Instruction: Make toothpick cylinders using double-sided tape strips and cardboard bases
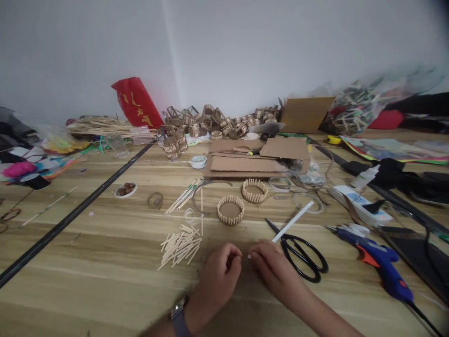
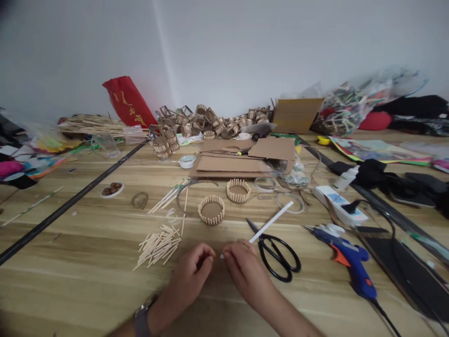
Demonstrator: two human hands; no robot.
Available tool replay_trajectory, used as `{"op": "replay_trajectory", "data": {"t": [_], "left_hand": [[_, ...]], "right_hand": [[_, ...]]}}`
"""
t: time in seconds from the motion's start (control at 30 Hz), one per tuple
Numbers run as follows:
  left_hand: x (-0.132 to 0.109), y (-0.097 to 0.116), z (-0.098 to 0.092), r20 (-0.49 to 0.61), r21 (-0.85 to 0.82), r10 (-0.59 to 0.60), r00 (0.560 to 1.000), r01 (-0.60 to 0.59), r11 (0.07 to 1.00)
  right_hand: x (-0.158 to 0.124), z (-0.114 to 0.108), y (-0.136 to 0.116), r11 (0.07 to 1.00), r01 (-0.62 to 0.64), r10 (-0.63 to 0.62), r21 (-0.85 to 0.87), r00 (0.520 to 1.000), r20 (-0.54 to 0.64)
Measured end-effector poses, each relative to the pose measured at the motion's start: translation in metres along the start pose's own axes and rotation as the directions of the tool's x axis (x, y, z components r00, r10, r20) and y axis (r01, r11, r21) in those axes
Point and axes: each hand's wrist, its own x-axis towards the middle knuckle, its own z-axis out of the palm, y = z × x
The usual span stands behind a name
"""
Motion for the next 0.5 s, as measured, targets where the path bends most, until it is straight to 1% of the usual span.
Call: {"op": "replay_trajectory", "data": {"t": [0.2,0.37,0.5], "left_hand": [[-0.0035,0.004,-0.0017,0.06,-0.059,-0.005,0.998,0.009,0.998],[-0.0024,0.0045,-0.0006,0.046,-0.077,-0.021,0.999,0.025,0.997],[-0.0029,0.0054,-0.0002,0.033,-0.102,-0.014,0.999,0.017,0.995]], "right_hand": [[-0.0042,0.0046,0.0003,0.999,0.031,-0.031,-0.019,0.999,-0.013],[-0.0077,0.0045,0.0008,0.997,0.054,-0.056,-0.058,0.998,-0.029],[-0.0085,0.0034,-0.0033,0.994,0.077,-0.078,-0.081,0.997,-0.013]]}}
